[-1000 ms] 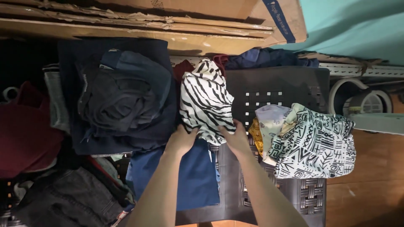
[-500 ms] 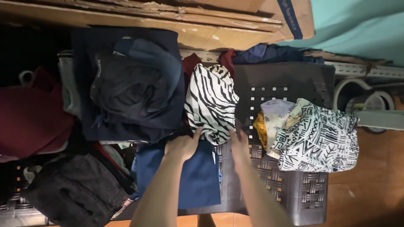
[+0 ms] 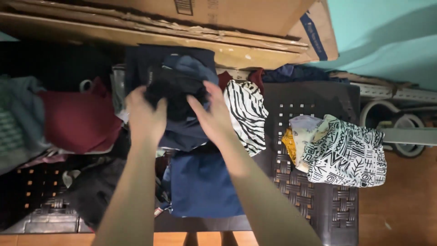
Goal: Sort various items of clothing from a pile onto different stacks on a bench.
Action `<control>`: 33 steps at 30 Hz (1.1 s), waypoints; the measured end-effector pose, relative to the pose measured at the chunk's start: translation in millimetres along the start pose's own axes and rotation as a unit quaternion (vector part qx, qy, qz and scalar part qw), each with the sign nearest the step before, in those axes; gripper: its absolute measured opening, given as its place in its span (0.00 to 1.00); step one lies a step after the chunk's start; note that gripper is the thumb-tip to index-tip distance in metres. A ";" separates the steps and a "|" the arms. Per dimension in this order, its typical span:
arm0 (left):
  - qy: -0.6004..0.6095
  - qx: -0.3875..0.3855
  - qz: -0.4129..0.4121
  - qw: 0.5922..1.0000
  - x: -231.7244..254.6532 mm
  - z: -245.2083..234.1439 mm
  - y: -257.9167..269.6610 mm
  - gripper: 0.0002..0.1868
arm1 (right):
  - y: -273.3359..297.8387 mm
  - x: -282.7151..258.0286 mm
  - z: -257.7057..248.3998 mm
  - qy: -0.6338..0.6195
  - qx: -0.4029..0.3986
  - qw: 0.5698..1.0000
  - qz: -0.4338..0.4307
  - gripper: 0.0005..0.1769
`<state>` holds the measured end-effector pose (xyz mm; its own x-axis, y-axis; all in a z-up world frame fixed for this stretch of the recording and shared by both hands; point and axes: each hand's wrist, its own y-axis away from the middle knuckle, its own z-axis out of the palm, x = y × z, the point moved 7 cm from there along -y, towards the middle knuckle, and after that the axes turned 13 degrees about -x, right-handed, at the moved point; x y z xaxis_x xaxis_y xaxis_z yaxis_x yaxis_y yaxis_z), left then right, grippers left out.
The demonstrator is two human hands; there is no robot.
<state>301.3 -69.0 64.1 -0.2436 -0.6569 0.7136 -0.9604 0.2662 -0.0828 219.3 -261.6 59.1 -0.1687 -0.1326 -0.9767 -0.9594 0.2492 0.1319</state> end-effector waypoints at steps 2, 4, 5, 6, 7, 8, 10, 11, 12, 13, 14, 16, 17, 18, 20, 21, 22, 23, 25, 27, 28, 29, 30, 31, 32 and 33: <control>0.042 -0.072 -0.110 0.990 -25.9 12.3 -20.7 0.35 | -22.3 7.7 20.8 0.154 0.077 0.985 0.000 0.38; 0.043 -0.122 -0.153 0.980 -33.0 15.9 -42.5 0.36 | -29.9 28.9 24.3 0.159 0.138 0.978 0.014 0.39; 0.039 -0.178 -0.204 0.962 -42.0 18.6 -46.6 0.38 | -28.4 41.4 26.3 0.159 0.192 0.968 0.039 0.40; 0.038 -0.172 -0.205 0.963 -51.4 16.5 -52.6 0.38 | -28.9 36.7 29.2 0.157 0.189 0.969 0.034 0.40; 0.001 -0.210 -0.198 0.957 -60.4 20.9 -51.8 0.36 | -22.3 45.1 30.5 0.077 0.186 0.976 0.082 0.41; -0.036 -0.249 -0.190 0.949 -69.5 25.9 -50.3 0.35 | -15.1 53.9 33.2 -0.004 0.182 0.975 0.131 0.42; -0.007 -0.250 -0.184 0.951 -52.5 11.2 -53.2 0.35 | -18.7 18.3 32.3 -0.011 0.153 0.976 0.153 0.42; 0.022 -0.258 -0.180 0.949 -43.2 6.1 -51.9 0.35 | -17.6 3.3 32.8 -0.017 0.127 0.975 0.182 0.42; 0.023 -0.256 -0.181 0.949 -36.8 -2.8 -48.0 0.35 | -16.5 -10.7 33.1 -0.017 0.125 0.975 0.182 0.42; 0.099 -0.255 -0.197 0.942 -31.1 -8.7 -40.8 0.36 | -14.9 -23.9 35.0 0.024 0.094 0.975 0.198 0.38; 0.174 -0.252 -0.211 0.928 -24.6 -14.1 -33.6 0.38 | -13.0 -36.9 36.4 0.066 0.063 0.973 0.214 0.33; 0.268 -0.248 -0.187 0.912 -15.7 -26.2 -20.9 0.37 | -3.7 -10.9 40.6 -0.015 0.036 0.984 0.172 0.27; 0.359 -0.243 -0.159 0.887 -7.9 -30.9 -17.3 0.37 | -2.2 0.0 43.5 -0.097 0.010 0.987 0.128 0.21; 0.360 -0.241 -0.157 0.887 3.7 -40.3 -21.5 0.37 | -1.6 -10.2 39.5 -0.095 0.009 0.987 0.126 0.21; 0.460 -0.270 -0.104 0.840 34.9 -56.7 -28.0 0.42 | 3.1 -28.3 34.7 -0.317 0.043 0.944 0.074 0.19; 0.461 -0.268 -0.105 0.839 39.5 -48.9 -34.9 0.42 | -0.5 -22.5 28.2 -0.316 0.042 0.945 0.074 0.19; 0.396 -0.266 -0.058 0.877 48.0 -44.8 -43.9 0.43 | -3.3 -15.7 19.1 -0.335 0.065 0.938 0.067 0.22; 0.324 -0.264 -0.012 0.908 55.2 -42.6 -52.7 0.45 | -6.0 -8.3 13.9 -0.356 0.089 0.928 0.059 0.24; 0.223 -0.247 0.019 0.943 35.3 -6.9 -71.2 0.45 | -20.8 25.4 4.5 -0.320 0.089 0.940 0.077 0.28; 0.120 -0.228 0.048 0.965 17.7 19.5 -78.2 0.46 | -28.4 33.8 0.5 -0.281 0.088 0.951 0.097 0.32; 0.085 -0.239 0.017 0.967 3.9 30.2 -79.3 0.49 | -29.1 32.4 5.3 -0.243 0.075 0.950 0.180 0.36; 0.052 -0.249 -0.009 0.967 -7.6 42.7 -83.4 0.52 | -30.5 29.8 6.4 -0.202 0.065 0.942 0.258 0.39; 0.053 -0.250 -0.007 0.967 -2.6 42.9 -89.7 0.52 | -35.7 40.4 2.5 -0.202 0.068 0.943 0.257 0.39; 0.047 -0.272 -0.045 0.960 -4.7 44.4 -90.3 0.52 | -37.8 52.3 4.6 -0.219 0.048 0.939 0.262 0.40; 0.041 -0.295 -0.083 0.951 -6.7 45.5 -90.0 0.53 | -39.4 63.9 6.9 -0.236 0.029 0.934 0.267 0.41; 0.040 -0.296 -0.086 0.951 -5.8 44.3 -89.4 0.53 | -37.6 58.6 7.9 -0.237 0.028 0.933 0.270 0.41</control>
<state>382.5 -120.2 36.5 -0.0567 -0.6775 0.7333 -0.7353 0.5252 0.4284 247.3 -271.1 -4.4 -0.4922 0.4618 -0.7378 -0.7485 0.2081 0.6296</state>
